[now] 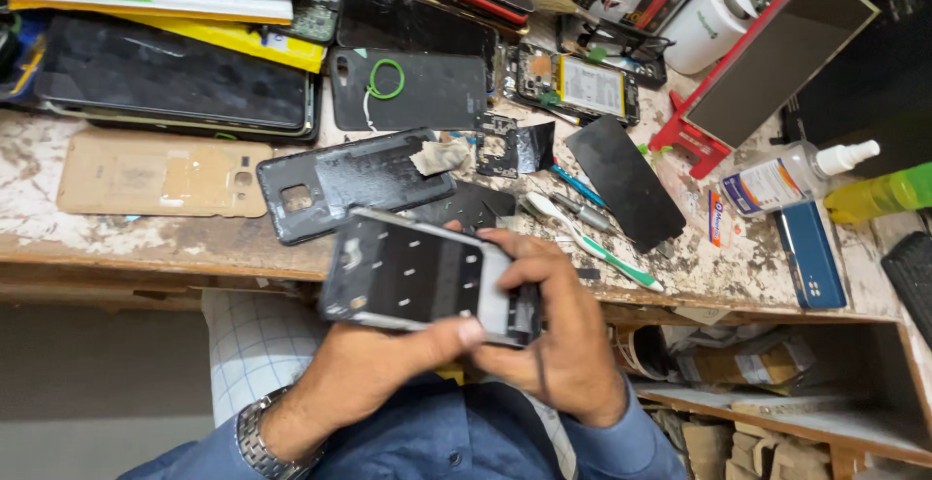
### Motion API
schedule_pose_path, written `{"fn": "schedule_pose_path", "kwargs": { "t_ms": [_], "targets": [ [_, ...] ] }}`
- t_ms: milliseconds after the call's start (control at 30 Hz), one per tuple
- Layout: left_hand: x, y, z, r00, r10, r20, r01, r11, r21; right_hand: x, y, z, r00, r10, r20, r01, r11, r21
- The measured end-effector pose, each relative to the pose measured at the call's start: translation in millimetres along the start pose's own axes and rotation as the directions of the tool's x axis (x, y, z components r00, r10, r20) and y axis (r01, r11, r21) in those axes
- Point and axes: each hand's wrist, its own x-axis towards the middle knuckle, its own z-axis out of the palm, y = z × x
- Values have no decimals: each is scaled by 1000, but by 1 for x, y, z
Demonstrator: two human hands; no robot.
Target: The person uses a small metal tool to scrape adhesive residue from the inside of a smartphone frame. They then flip the phone over and continue scraping residue from the back side of the frame.
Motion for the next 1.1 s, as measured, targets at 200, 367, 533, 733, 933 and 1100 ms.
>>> {"fn": "schedule_pose_path", "kwargs": {
  "t_ms": [200, 367, 533, 733, 933, 1100],
  "targets": [
    [-6, 38, -34, 974, 195, -118, -107, 849, 517, -7, 37, -24, 908, 169, -383, -129, 983, 127],
    [13, 68, -85, 883, 437, 172, -193, 3, 981, 3, 45, -29, 883, 213, -419, -170, 976, 137],
    [24, 70, -94, 922, 327, 208, -160, -169, 973, 9, 28, -9, 866, 295, -403, -341, 939, -45],
    [27, 69, -94, 937, 290, 193, -124, -240, 963, 14, 26, -3, 902, 99, -420, -274, 883, -380],
    [27, 68, -95, 959, 261, 109, -47, -232, 972, 21, 34, 0, 913, 39, -407, -253, 836, -488],
    [31, 67, -99, 941, 311, 136, -103, -120, 987, 28, 44, -4, 914, 49, -402, -274, 807, -524]
  ]
}}
